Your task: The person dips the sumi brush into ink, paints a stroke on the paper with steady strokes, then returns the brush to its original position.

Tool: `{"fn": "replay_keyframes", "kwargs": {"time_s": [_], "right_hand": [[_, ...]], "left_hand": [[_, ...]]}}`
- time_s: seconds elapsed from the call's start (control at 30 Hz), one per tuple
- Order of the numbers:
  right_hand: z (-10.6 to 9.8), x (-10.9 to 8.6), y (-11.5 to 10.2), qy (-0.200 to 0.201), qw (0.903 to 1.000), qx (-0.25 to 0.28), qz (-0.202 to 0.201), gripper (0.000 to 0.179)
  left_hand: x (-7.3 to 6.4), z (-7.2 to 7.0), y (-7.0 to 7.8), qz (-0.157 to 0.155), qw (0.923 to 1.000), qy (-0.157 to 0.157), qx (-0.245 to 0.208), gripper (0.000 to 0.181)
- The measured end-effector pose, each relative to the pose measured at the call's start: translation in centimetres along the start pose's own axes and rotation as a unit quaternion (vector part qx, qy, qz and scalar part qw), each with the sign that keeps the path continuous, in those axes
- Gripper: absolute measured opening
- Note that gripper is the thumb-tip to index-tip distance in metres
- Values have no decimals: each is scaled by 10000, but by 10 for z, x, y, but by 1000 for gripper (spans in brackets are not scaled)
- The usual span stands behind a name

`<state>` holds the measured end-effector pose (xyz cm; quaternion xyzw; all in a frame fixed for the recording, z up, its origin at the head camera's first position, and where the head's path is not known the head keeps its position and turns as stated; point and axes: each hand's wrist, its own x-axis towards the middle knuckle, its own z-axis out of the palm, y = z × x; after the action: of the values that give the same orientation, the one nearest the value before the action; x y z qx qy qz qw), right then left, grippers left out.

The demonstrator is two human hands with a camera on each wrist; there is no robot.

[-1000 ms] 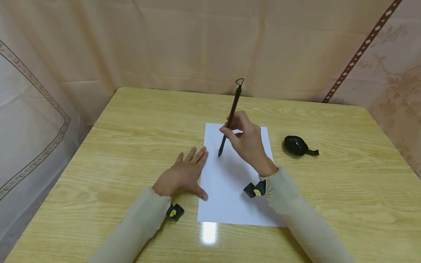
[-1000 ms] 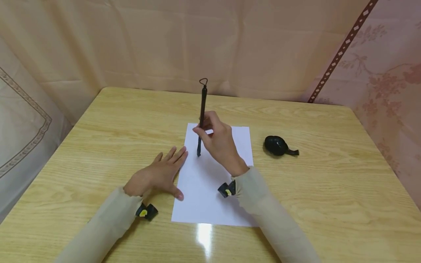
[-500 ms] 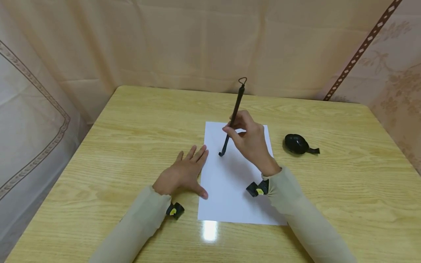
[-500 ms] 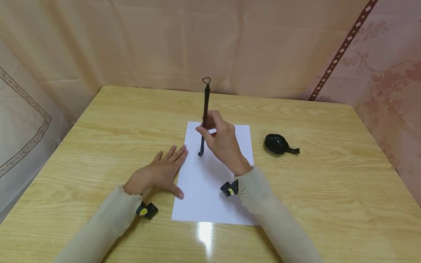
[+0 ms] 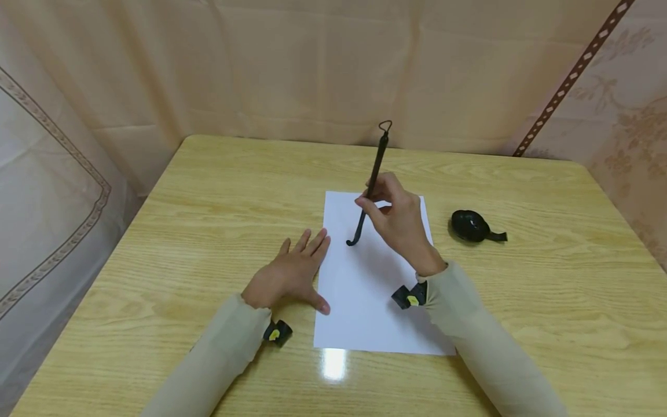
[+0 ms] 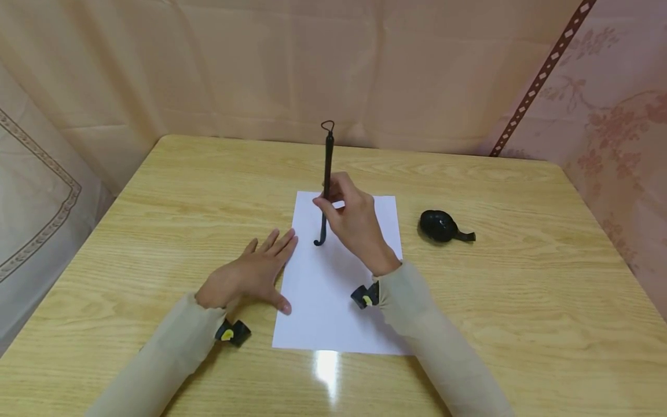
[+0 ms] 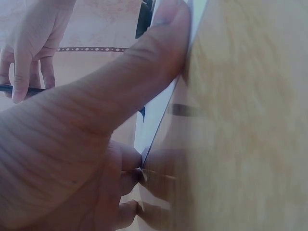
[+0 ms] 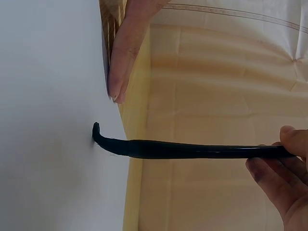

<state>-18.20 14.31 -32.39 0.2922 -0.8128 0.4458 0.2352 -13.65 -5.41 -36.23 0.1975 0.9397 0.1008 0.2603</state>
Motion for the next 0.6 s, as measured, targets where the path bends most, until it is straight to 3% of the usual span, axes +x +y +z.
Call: {"fn": "replay_keyframes", "kwargs": {"time_s": [0.6], "right_hand": [[-1,0,4,47,9999,-147,24,26]], "left_hand": [[3,0,-1,1,10000,-47,-2,132]]}}
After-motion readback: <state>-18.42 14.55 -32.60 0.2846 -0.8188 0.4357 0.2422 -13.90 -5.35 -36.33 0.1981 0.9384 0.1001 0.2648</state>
